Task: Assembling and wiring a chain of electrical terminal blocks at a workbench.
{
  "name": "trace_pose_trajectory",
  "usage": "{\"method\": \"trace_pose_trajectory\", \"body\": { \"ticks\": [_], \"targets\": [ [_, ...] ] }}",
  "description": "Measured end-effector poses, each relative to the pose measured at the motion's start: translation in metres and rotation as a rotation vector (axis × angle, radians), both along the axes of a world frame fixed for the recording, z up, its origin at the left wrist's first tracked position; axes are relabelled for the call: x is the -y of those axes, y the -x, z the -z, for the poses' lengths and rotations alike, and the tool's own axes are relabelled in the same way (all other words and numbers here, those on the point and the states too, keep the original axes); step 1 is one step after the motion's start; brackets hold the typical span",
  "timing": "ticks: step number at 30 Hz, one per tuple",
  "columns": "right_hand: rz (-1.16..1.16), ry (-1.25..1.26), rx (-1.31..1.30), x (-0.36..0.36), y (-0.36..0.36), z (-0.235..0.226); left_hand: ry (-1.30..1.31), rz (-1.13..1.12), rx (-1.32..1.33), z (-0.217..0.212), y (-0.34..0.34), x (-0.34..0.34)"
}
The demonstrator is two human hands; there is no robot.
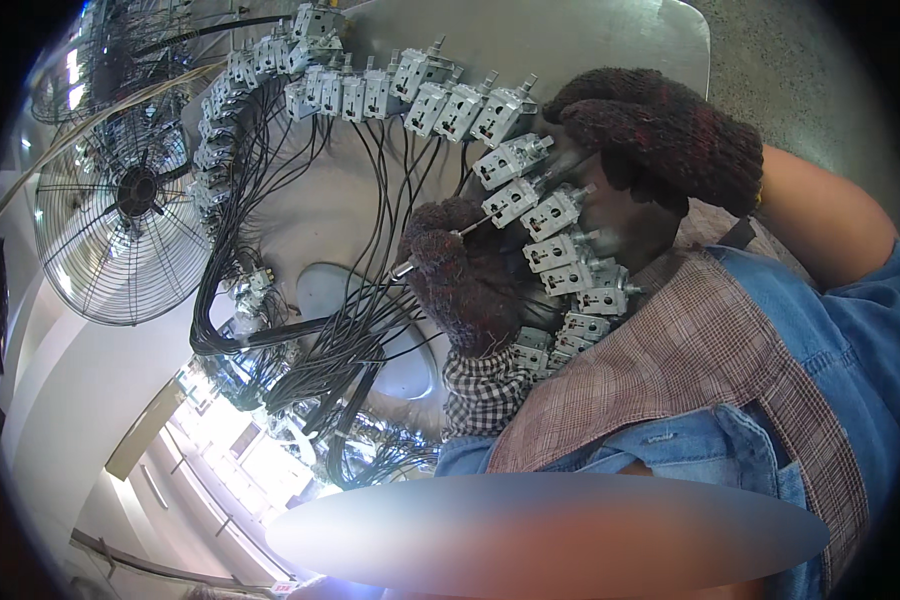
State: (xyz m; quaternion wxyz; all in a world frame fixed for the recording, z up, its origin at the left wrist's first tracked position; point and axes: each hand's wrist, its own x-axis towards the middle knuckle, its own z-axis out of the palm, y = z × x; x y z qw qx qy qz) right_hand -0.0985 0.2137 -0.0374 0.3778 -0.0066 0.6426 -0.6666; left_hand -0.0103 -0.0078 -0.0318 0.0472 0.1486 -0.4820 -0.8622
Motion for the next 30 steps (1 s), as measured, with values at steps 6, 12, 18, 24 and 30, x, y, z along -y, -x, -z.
{"method": "trace_pose_trajectory", "body": {
  "ticks": [6, 12, 18, 24, 30],
  "targets": [
    [0.05, -0.034, 0.226, 0.0, 0.003, -0.018, -0.033, -0.045, 0.026, 0.008, -0.004, 0.004],
    [0.183, 0.086, 0.049, 0.005, -0.006, -0.01, -0.065, -0.058, 0.07, 0.0, -0.008, 0.002],
    [0.054, 0.062, -0.02, 0.0, 0.0, -0.006, 0.001, -0.066, 0.177, 0.005, -0.013, 0.007],
    [0.109, 0.036, 0.013, 0.001, -0.001, -0.016, -0.168, -0.047, 0.03, 0.007, -0.007, 0.003],
    [-0.016, -0.06, 0.151, -0.002, 0.007, -0.021, -0.187, -0.031, 0.046, 0.004, -0.009, 0.004]
  ]
}}
